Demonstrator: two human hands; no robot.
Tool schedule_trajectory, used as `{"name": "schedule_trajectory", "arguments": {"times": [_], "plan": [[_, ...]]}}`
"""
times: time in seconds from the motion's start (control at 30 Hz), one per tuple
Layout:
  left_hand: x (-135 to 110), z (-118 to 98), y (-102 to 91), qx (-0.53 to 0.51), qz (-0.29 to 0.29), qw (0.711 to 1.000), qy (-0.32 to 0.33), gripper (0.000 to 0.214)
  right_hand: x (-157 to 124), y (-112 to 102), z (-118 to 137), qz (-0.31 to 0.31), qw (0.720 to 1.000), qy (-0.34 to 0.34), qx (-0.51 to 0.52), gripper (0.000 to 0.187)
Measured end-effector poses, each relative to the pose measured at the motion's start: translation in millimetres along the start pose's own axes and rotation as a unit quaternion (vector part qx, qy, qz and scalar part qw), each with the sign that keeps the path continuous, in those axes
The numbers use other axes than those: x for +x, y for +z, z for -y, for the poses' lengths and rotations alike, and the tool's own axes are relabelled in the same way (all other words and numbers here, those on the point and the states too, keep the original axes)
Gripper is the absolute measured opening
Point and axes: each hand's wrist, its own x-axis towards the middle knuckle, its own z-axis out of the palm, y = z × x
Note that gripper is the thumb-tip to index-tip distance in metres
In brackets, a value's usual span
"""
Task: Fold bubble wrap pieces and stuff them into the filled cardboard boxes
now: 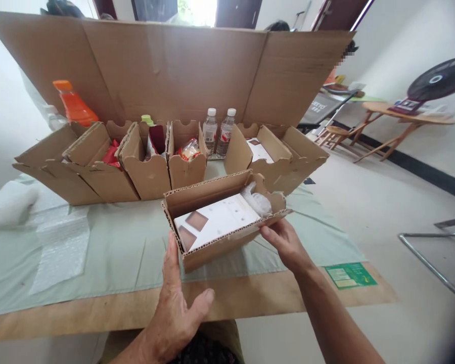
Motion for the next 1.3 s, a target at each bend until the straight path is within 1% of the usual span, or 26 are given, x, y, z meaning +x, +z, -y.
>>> {"name": "schedule_trajectory", "arguments": {"times": [0.07,0.13,0.2,0.3,0.37,0.4,0.47,0.53,0.57,0.6,0.63,0.67,0.73,0.77,0.8,0.83,0.9,0.97,1.07,1.13,1.23,1.3], "plan": [[8.9,1.8,2.9,-0.008,0.001,0.999,-0.032,0.104,-2.9,-2.5,-1.0,-0.011,1.0,0.003,-0.007,0.069],[26.0,2.3,4.9,-0.025,0.011,0.999,-0.034,0.099,-18.2,-5.2,-3.2,-0.04,0.999,0.01,-0.028,0.066],[50.6,3.2,5.2,-0.04,0.022,0.999,-0.01,0.086,-44.8,-2.5,-7.4,-0.085,0.994,0.015,-0.064,0.064],[93.3,8.4,5.0,-0.058,0.025,0.998,0.025,0.068,-95.6,13.7,-16.4,-0.145,0.98,0.026,-0.133,0.066],[117.9,14.3,6.5,-0.064,0.016,0.998,0.023,0.068,-125.6,25.4,-22.5,-0.154,0.972,0.037,-0.171,0.068],[127.3,17.6,8.1,-0.064,0.008,0.998,0.018,0.07,-136.0,28.9,-25.0,-0.153,0.971,0.038,-0.182,0.069],[139.2,23.7,13.5,-0.052,-0.002,0.999,0.01,0.074,-143.5,28.4,-28.6,-0.17,0.967,0.028,-0.186,0.068],[141.9,27.7,21.1,-0.044,-0.002,0.999,0.014,0.075,-131.6,18.5,-30.8,-0.211,0.961,0.015,-0.179,0.066],[140.5,28.6,25.6,-0.045,0.001,0.999,0.015,0.075,-119.7,11.4,-31.9,-0.224,0.96,0.009,-0.169,0.067],[137.8,28.8,30.3,-0.049,0.006,0.999,0.011,0.074,-105.6,3.9,-33.3,-0.224,0.962,0.003,-0.155,0.069],[134.3,28.4,35.2,-0.056,0.008,0.998,0.004,0.073,-90.5,-3.4,-35.3,-0.204,0.97,-0.006,-0.135,0.071],[130.5,27.7,40.0,-0.065,0.009,0.998,-0.005,0.073,-75.9,-9.9,-37.8,-0.167,0.979,-0.014,-0.113,0.07],[123.3,25.5,49.6,-0.076,0.005,0.997,-0.009,0.073,-52.2,-19.5,-44.6,-0.082,0.993,-0.023,-0.078,0.064],[120.4,24.4,54.3,-0.077,0.004,0.997,-0.001,0.072,-44.1,-22.7,-48.7,-0.05,0.996,-0.022,-0.073,0.06],[118.0,23.3,59.0,-0.075,0.006,0.997,0.011,0.072,-38.6,-25.1,-53.0,-0.029,0.997,-0.018,-0.076,0.057],[116.0,22.4,63.7,-0.07,0.011,0.997,0.025,0.071,-35.3,-26.9,-57.3,-0.023,0.996,-0.013,-0.082,0.055],[113.5,21.1,72.7,-0.059,0.026,0.997,0.045,0.07,-33.4,-29.3,-64.4,-0.032,0.995,-0.008,-0.094,0.052],[112.8,21.2,80.5,-0.058,0.036,0.996,0.05,0.071,-34.4,-29.8,-67.6,-0.045,0.994,-0.005,-0.102,0.05],[115.9,25.5,86.5,-0.071,0.033,0.996,0.048,0.071,-35.3,-24.6,-63.1,-0.051,0.992,0.002,-0.115,0.049],[121.7,31.5,85.6,-0.081,0.024,0.995,0.054,0.07,-33.8,-16.9,-55.4,-0.046,0.99,0.006,-0.131,0.048],[133.8,43.0,79.2,-0.092,0.021,0.993,0.071,0.071,-27.3,-3.5,-43.3,-0.043,0.984,-0.003,-0.17,0.047],[141.4,50.3,74.5,-0.097,0.021,0.993,0.068,0.071,-20.1,4.1,-37.3,-0.048,0.978,-0.012,-0.201,0.047]]}}
